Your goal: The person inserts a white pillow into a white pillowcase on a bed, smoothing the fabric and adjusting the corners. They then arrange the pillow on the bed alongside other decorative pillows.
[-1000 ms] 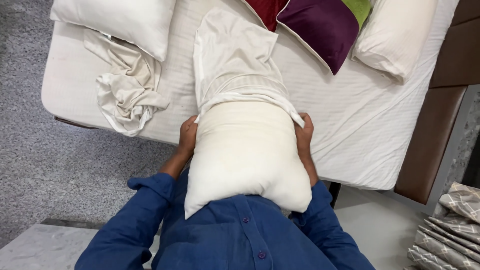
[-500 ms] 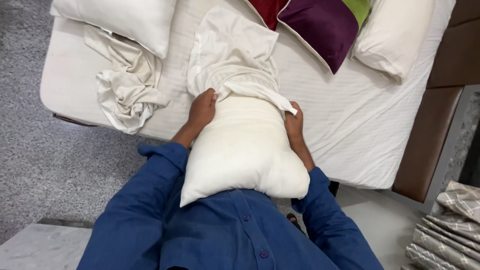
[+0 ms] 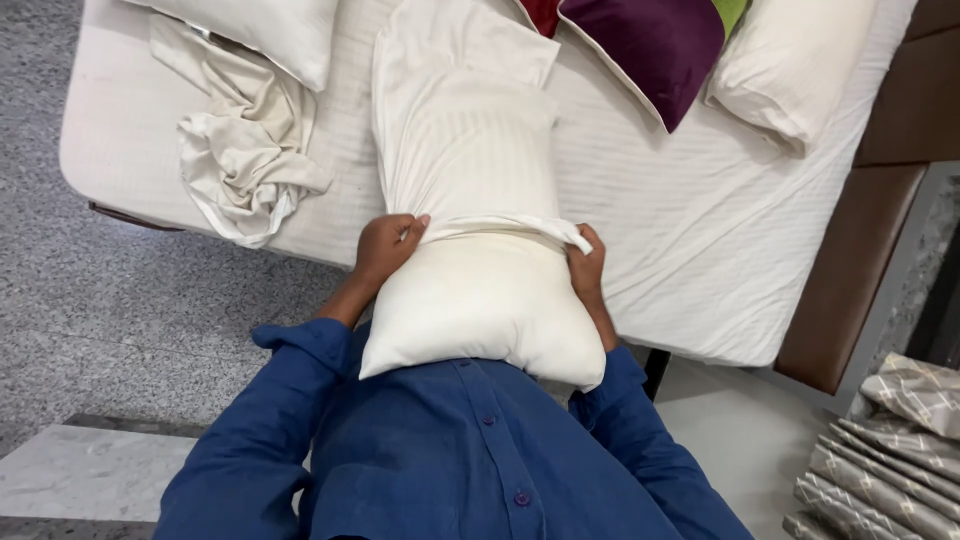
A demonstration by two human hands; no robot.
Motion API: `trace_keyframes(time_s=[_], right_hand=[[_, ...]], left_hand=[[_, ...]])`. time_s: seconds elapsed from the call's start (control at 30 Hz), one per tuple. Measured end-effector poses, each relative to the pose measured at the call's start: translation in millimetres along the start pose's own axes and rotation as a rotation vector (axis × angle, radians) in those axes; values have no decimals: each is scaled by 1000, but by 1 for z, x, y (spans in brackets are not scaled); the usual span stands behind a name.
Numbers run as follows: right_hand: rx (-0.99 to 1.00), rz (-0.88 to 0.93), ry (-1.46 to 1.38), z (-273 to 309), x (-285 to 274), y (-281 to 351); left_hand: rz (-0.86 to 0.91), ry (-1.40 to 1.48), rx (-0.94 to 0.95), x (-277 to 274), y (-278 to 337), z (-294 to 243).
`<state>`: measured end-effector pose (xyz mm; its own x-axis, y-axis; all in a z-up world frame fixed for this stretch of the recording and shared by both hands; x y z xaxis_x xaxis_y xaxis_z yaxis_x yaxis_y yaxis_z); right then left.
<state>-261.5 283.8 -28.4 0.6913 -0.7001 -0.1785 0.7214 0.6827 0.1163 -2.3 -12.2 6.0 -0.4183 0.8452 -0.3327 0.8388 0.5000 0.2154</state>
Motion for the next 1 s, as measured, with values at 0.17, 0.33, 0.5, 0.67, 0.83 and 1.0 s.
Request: trace_keyframes(time_s=[0.17, 0.33, 0.5, 0.67, 0.83, 1.0], right_hand=[[48, 100, -53, -21, 7, 2], [433, 138, -143, -94, -20, -8], [292, 178, -104, -110, -47, -40], [179, 246, -236, 26, -36, -66], [133, 168, -308, 64, -45, -80], [149, 259, -107, -37, -56, -98]], left_hand=[[41, 0, -228, 6, 13, 21], [90, 596, -726, 23, 1, 47], [33, 766, -535, 39, -10, 40], [-63, 831, -389, 38, -27, 37], [-142, 781, -358, 26, -37, -17], [-185, 652, -450, 98, -25, 152]])
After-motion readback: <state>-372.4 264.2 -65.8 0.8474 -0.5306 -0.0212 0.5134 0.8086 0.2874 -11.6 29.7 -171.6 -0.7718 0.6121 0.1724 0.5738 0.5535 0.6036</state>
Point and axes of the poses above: each hand's wrist, its own y-axis away from the middle knuckle, its own x-axis out of the palm, z = x × y, the point moved 2 cm from there along -y, towards the middle knuckle, and after that the axes turned 8 degrees about z, right-handed, at the moved point
